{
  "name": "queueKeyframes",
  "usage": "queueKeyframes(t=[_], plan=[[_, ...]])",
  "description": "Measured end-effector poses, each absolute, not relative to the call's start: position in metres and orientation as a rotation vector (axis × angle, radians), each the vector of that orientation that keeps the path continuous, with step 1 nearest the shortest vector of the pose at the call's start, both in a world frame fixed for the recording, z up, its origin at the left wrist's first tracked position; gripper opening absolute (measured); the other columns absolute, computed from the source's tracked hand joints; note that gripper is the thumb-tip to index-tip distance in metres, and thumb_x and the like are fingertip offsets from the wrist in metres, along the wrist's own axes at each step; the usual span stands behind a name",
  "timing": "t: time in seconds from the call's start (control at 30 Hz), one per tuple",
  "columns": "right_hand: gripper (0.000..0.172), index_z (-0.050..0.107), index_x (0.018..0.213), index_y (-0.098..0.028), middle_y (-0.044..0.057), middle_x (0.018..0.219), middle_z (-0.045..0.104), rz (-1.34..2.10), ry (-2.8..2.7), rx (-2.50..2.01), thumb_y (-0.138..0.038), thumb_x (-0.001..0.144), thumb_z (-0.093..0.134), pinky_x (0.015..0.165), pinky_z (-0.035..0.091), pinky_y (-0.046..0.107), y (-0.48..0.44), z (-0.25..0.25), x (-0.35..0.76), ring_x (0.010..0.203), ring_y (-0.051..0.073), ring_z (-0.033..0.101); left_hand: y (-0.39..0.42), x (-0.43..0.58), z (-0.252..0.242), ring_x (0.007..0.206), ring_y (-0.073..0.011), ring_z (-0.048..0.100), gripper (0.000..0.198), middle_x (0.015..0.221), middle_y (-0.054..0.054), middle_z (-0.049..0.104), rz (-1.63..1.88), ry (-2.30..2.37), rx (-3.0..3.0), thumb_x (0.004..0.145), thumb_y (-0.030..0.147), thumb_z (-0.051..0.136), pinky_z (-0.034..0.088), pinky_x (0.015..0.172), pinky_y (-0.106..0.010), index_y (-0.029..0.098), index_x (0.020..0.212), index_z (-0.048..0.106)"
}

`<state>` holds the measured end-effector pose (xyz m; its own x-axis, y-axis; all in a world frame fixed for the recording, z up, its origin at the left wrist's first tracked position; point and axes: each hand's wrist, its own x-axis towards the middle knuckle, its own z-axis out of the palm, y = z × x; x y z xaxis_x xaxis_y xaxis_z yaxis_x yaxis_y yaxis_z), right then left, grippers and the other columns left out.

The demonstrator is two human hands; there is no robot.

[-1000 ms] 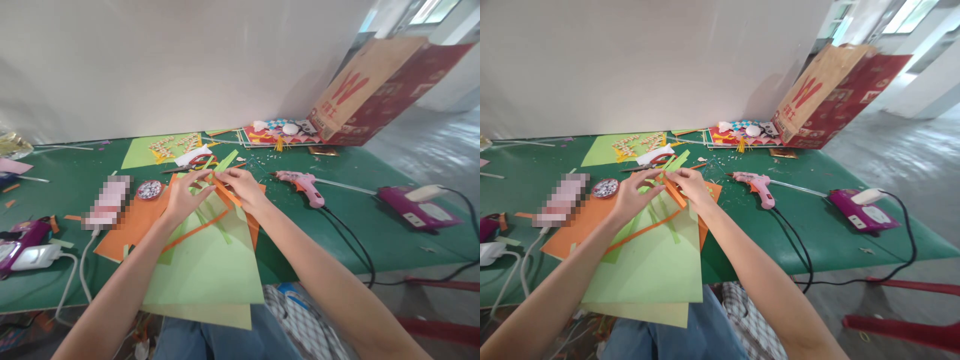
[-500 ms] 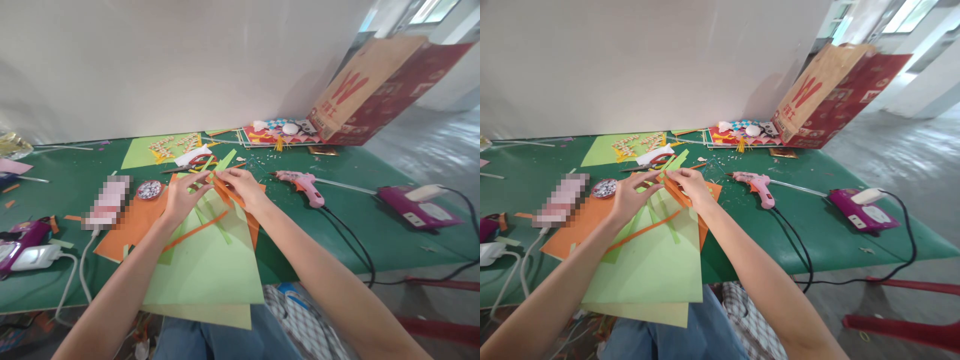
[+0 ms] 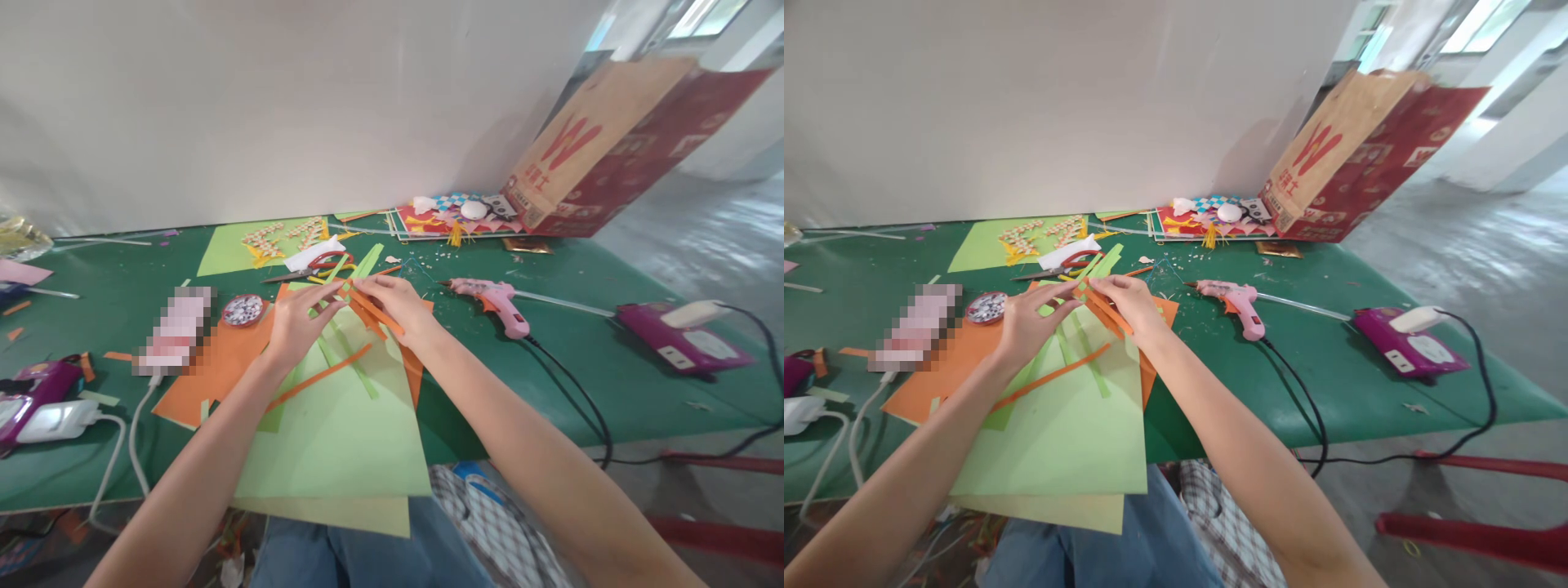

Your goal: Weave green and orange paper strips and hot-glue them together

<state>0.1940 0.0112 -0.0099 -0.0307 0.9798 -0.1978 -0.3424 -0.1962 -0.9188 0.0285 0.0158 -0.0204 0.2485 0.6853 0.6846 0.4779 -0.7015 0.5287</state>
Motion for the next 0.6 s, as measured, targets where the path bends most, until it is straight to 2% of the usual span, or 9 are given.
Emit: queueKeyframes(t=[0.23, 0.43, 0.6], plan=[[0.017, 0.063, 0.059, -0.019, -0.002, 0.054, 0.061, 1.509, -0.816, -1.073, -0.030, 0.062, 0.076, 0.053, 0.044, 0.026, 0.0111, -0.0085, 0.1926, 0.050, 0.010, 0.055, 0.0163, 0.0283, -0.0212, 0.062, -0.0123, 0.066, 0.027, 0.083, -0.003, 0.076, 1.439, 1.082, 2.373, 0.083, 0.042, 0.065, 0.053, 0.061, -0.021, 0.022, 0.098, 0.074], [0.025, 0.064, 0.060, -0.019, -0.001, 0.062, 0.064, 1.451, -0.865, -1.104, -0.037, 0.055, 0.080, 0.060, 0.043, 0.027, 0.0123, -0.0128, 0.1940, 0.059, 0.012, 0.058, 0.0162, 0.0284, -0.0222, 0.065, -0.0134, 0.068, 0.027, 0.085, -0.003, 0.076, 1.443, 1.095, 2.378, 0.083, 0.042, 0.063, 0.053, 0.063, -0.022, 0.022, 0.096, 0.074], [0.027, 0.064, 0.061, -0.019, -0.001, 0.066, 0.064, 1.339, -0.970, -1.150, -0.042, 0.056, 0.078, 0.063, 0.040, 0.027, 0.0140, -0.0161, 0.1950, 0.064, 0.012, 0.057, 0.0169, 0.0279, -0.0226, 0.068, -0.0145, 0.069, 0.028, 0.088, -0.004, 0.076, 1.442, 1.107, 2.384, 0.085, 0.044, 0.061, 0.053, 0.064, -0.023, 0.022, 0.096, 0.075]])
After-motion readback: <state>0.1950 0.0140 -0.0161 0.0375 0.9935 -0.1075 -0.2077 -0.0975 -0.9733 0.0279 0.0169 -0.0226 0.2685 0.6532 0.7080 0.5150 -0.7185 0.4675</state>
